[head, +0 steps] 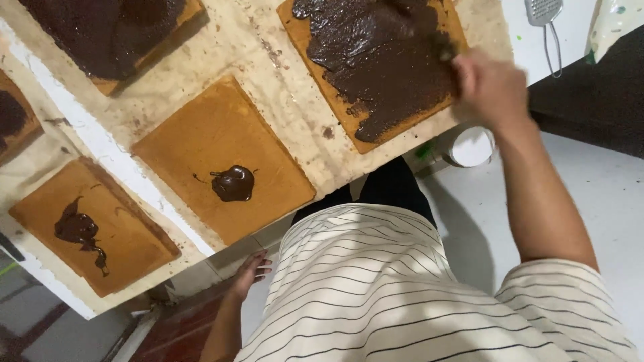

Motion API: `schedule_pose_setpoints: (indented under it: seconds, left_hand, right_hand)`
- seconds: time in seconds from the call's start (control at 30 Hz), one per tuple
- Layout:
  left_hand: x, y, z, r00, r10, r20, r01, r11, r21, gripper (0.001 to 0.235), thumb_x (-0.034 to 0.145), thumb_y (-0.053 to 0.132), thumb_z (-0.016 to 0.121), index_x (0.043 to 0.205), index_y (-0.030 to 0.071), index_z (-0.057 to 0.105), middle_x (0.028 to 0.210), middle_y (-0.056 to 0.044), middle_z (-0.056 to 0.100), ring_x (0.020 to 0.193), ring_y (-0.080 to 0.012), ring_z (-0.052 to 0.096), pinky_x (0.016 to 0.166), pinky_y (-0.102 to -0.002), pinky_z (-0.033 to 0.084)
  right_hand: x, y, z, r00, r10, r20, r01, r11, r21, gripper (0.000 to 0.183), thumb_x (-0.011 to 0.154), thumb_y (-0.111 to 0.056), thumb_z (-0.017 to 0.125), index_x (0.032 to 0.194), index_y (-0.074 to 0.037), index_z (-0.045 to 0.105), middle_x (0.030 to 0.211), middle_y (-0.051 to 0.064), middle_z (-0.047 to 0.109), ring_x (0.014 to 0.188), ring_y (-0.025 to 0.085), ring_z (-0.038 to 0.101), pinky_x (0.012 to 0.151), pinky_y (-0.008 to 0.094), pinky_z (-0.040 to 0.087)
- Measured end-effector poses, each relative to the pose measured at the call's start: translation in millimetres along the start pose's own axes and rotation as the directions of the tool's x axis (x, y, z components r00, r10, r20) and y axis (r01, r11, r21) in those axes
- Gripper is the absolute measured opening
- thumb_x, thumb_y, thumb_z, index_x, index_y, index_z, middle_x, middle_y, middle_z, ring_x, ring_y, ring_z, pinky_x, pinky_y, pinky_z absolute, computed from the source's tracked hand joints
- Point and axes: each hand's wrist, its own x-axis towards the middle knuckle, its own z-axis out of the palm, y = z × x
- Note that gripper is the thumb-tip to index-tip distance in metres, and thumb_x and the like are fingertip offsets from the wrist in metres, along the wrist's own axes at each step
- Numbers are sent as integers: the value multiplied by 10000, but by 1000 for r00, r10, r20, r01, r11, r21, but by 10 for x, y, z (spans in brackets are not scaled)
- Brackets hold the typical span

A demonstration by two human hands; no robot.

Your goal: The person spreads a dark viscous substance onto rectangular brown boards using a green-handled spatula. They move from one board to the next, smoothing the substance across the surface. Another person is visible nearby but not interacting with the task.

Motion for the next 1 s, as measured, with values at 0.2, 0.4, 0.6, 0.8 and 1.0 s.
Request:
schedule_pose_setpoints:
  seconds: [0.2,0.4,0.6,0.8,1.0]
  left_hand:
    - [-130,80,77,999,6,-33,-8,998,-56,505,1023,418,449,1431,156,591,1254,-114,712,1116,-292,681,1008,-402,494]
    - [-150,121,225,1000,12,-29,-12,1000,-9,470,996,404,496,1370,162,646,1194,-108,747,1037,-262,704,944,-380,522]
    - [-273,273,302,1000,-13,-15,14,1000,14,563,970,472,508,1413,140,612,1195,-107,731,1038,-260,690,944,-373,519]
    - [-256,290,305,1000,-6,-23,5,1000,-29,502,1002,439,487,1400,160,613,1178,-112,726,1049,-260,689,947,-372,500]
    - [-276,296,296,1000,1,-18,-2,999,-45,542,1004,434,469,1445,138,574,1233,-105,715,1096,-268,682,1003,-382,513]
  right_hand:
    - [181,449,75,920,-140,-366,99,987,-127,422,1346,-342,440,1049,-114,635,733,45,567,627,287,577,537,412,309]
    - [272,149,18,970,-115,-215,113,993,-24,437,1319,-304,395,999,-149,650,702,-36,538,522,136,490,581,309,456]
    - [381,86,62,911,-266,-316,166,937,-308,349,1281,-365,493,1027,-152,605,662,11,556,523,288,564,446,388,349]
    - [486,-190,-76,952,-158,-263,105,973,-205,452,1314,-367,363,1041,-160,657,665,-75,533,474,124,499,508,288,451]
    - [572,-279,-103,905,-199,-376,109,962,-249,451,1325,-320,411,968,-141,622,659,-57,473,474,105,395,445,254,278]
